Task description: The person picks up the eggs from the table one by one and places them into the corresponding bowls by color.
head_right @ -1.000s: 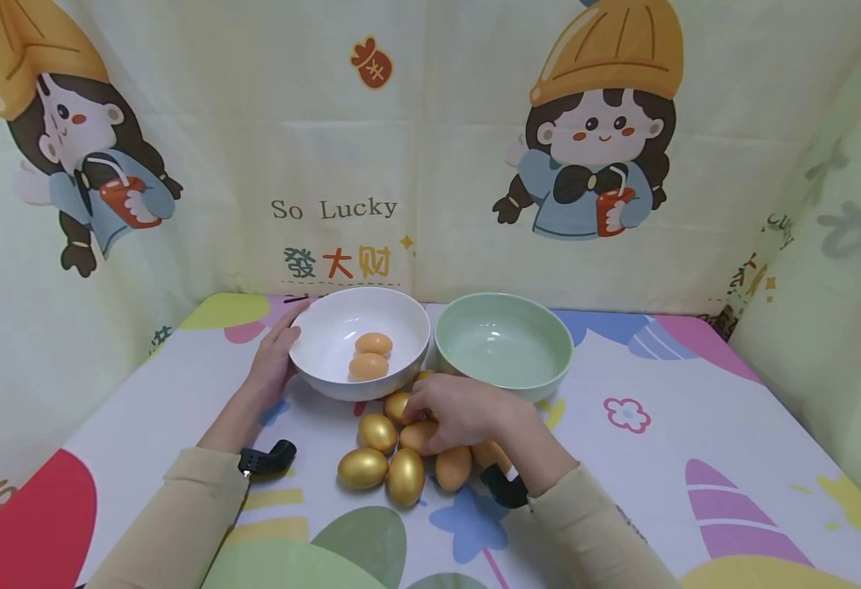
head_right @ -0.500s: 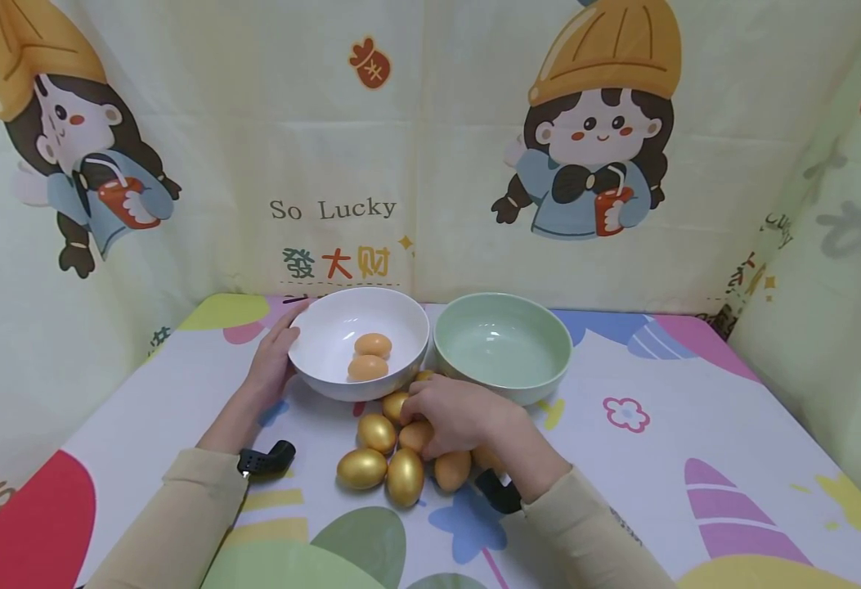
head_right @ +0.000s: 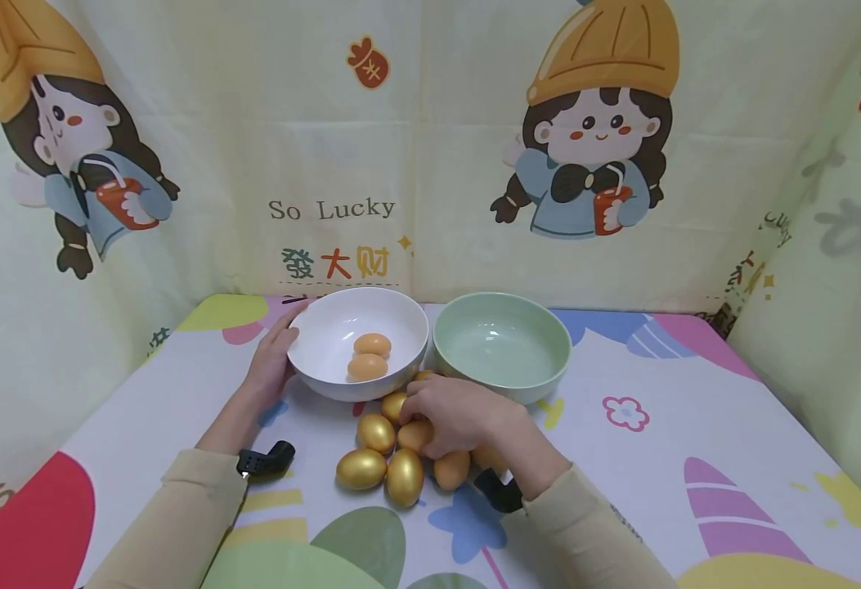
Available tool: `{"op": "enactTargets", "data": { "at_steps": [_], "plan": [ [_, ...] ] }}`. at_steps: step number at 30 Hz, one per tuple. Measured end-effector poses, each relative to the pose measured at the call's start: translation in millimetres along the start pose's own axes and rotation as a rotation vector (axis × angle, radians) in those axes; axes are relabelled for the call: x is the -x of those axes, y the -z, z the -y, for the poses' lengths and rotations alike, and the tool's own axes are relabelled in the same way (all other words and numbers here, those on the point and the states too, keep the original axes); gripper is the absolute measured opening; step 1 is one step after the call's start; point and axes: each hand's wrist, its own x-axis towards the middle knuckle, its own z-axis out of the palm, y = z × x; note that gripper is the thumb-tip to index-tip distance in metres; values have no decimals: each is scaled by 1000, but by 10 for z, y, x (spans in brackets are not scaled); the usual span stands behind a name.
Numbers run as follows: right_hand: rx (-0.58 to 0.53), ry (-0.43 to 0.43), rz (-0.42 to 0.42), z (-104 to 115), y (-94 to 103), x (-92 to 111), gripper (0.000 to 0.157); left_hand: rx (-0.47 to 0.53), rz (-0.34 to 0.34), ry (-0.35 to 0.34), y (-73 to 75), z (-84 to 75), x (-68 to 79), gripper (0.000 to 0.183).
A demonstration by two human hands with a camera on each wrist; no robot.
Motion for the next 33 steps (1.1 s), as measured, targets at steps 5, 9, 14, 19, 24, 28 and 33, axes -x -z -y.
{"op": "enactTargets", "data": {
  "at_steps": [5,9,14,19,24,28,33],
  "plan": [
    [-16,47,-31,-18,28,4,33,-1,-1,-4,-1,11,-8,54],
    [-74,35,-35,-19,73,23,33,5,3,-3,2,12,-12,54],
    [-139,24,-50,-18,117,46,35,5,8,-8,5,7,-10,53],
    [-201,14,-44,-8,148,53,37,3,7,-9,4,3,-4,53],
    [-239,-4,-44,-13,168,58,39,8,6,-8,3,-2,2,53],
    [-261,-2,-61,-26,185,63,41,17,9,-7,1,0,-3,53],
    [-276,23,-92,-35,214,72,43,16,5,-5,0,-5,0,54]
  ]
}}
